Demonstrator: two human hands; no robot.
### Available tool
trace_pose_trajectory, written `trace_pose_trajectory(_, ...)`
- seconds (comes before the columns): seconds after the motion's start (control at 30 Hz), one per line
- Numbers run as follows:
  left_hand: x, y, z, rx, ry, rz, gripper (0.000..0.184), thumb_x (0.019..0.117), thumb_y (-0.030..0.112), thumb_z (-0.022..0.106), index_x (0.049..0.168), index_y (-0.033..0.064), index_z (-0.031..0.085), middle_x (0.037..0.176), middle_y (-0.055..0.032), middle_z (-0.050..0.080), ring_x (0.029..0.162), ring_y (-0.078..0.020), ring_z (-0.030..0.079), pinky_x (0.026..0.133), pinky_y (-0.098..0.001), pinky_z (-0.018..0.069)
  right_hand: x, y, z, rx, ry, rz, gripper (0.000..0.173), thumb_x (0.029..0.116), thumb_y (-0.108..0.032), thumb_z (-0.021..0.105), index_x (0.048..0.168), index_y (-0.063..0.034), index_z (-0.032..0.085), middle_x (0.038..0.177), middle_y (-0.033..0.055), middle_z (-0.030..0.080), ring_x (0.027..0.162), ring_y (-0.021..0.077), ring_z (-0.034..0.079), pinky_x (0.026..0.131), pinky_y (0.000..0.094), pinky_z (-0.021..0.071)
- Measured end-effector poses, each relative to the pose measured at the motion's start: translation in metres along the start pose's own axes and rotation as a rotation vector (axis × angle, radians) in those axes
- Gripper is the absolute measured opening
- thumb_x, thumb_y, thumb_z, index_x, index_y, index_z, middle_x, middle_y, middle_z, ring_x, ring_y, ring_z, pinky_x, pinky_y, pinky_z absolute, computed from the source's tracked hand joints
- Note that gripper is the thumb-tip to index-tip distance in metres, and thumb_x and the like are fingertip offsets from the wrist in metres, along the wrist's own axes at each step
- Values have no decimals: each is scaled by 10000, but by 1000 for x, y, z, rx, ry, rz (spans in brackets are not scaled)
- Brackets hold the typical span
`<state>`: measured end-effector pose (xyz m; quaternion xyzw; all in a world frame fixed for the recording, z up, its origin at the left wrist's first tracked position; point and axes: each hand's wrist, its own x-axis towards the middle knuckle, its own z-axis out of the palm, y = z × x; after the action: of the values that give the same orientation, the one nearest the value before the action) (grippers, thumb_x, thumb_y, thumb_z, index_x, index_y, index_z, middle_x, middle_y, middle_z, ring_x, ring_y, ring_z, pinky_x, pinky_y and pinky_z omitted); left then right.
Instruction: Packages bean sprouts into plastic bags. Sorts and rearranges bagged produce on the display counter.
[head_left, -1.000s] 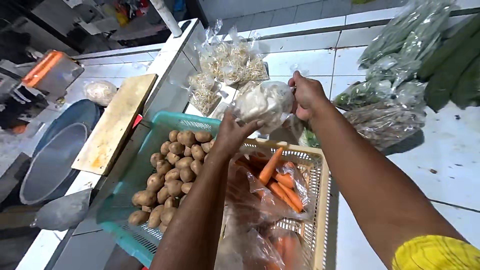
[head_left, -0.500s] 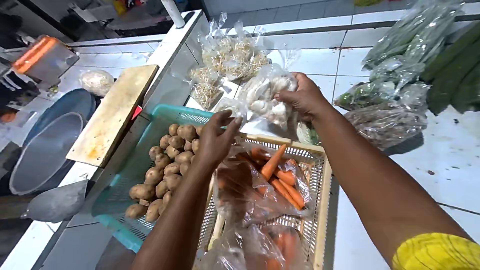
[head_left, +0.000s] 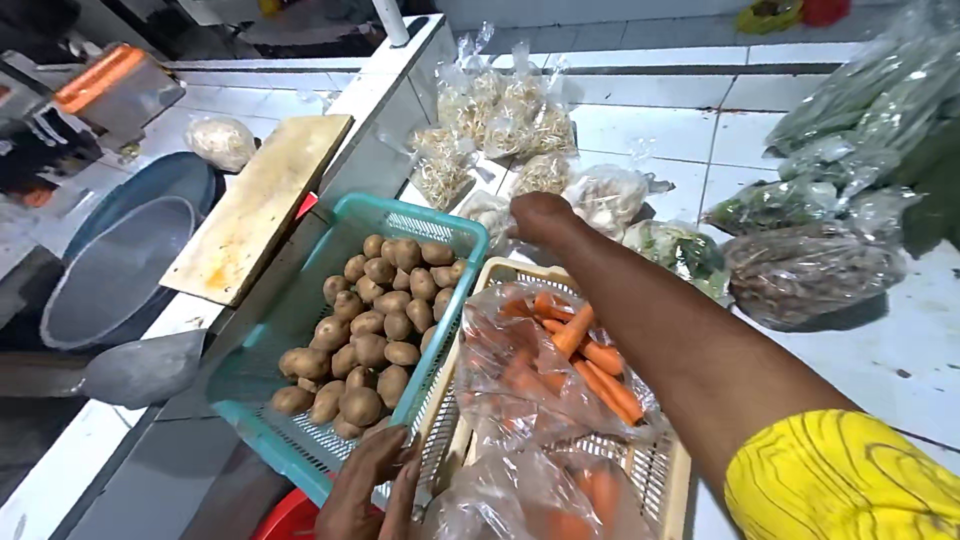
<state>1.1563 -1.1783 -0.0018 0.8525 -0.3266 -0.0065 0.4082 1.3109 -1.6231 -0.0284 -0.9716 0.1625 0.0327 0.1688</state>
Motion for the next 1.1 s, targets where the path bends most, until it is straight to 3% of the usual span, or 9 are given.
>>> trace_pose_trajectory(0.07,-13,-5,-9,-19,27,-42,329,997,183,658,1284,24,658,1292,-126,651,1004,-191,721,811,-361,658,7,3,5,32,-48,0,361,1015,-401,587,1125,-87,726,1160,208,700,1098,428,666,870,695,519)
trace_pose_trajectory(0.2,-8,-5,-16,4,44,-17,314,1006,201,641,1270,33,663,1293,-112,658,1000,-184,722,794,-354,660,2,17,-27,410,205,-35,409,1086,-312,443,1183,12,673,1258,244,632,1196,396,611,1026,606,478)
trace_pose_trajectory(0.4,70,38,13,21,67,132,468,945,336,716,1316,59,649,1332,-122,635,1114,-212,689,872,-394,643,-52,34,-112,1087,308,125,471,1097,-464,387,1343,-110,575,1210,136,638,1036,269,678,820,533,599)
trace_pose_trajectory(0.6,144,90,90,-100,132,230,1267,709,474,922,1633,90,145,1654,-200,253,1466,-291,401,1131,-475,467,-148,-10,-160,1382,68,103,447,1114,-447,352,1220,-81,587,1006,101,699,850,255,725,715,476,636)
trace_pose_trajectory(0.73,156,113,101,-686,158,9,732,863,87,807,1490,96,431,1319,-82,636,1151,-183,662,973,-405,593,-177,-20,-161,1246,-24,11,436,1099,-479,393,1262,-124,585,994,65,709,796,185,712,615,339,602)
trace_pose_trajectory(0.8,156,119,102,-1096,151,-260,393,998,160,664,1367,76,559,1152,-143,699,993,-270,713,846,-498,618,-178,-11,-154,1120,18,6,518,1048,-598,428,1324,-179,556,1092,25,718,901,160,687,708,336,546)
trace_pose_trajectory(0.9,155,112,103,-1267,80,-402,434,1056,410,539,1376,120,583,1178,-150,702,1043,-289,707,886,-534,599,-176,1,-132,1210,-121,-7,672,1007,-691,420,1428,-180,532,1246,86,672,1097,263,682,869,498,585)
trace_pose_trajectory(1.0,155,109,106,-1164,49,-446,465,1045,446,544,1353,103,600,1149,-160,713,1018,-286,719,877,-510,610,-183,-2,-103,1362,-285,-171,518,1038,-373,572,1469,-113,452,1136,114,710,943,229,728,786,414,637)
trace_pose_trajectory(1.1,151,109,98,-935,-20,-451,442,1031,417,592,1274,50,635,1079,-175,731,933,-290,736,823,-471,632,-176,-2,-80,1423,-229,-215,681,885,-27,743,1481,-54,415,1175,143,702,971,235,730,854,400,637)
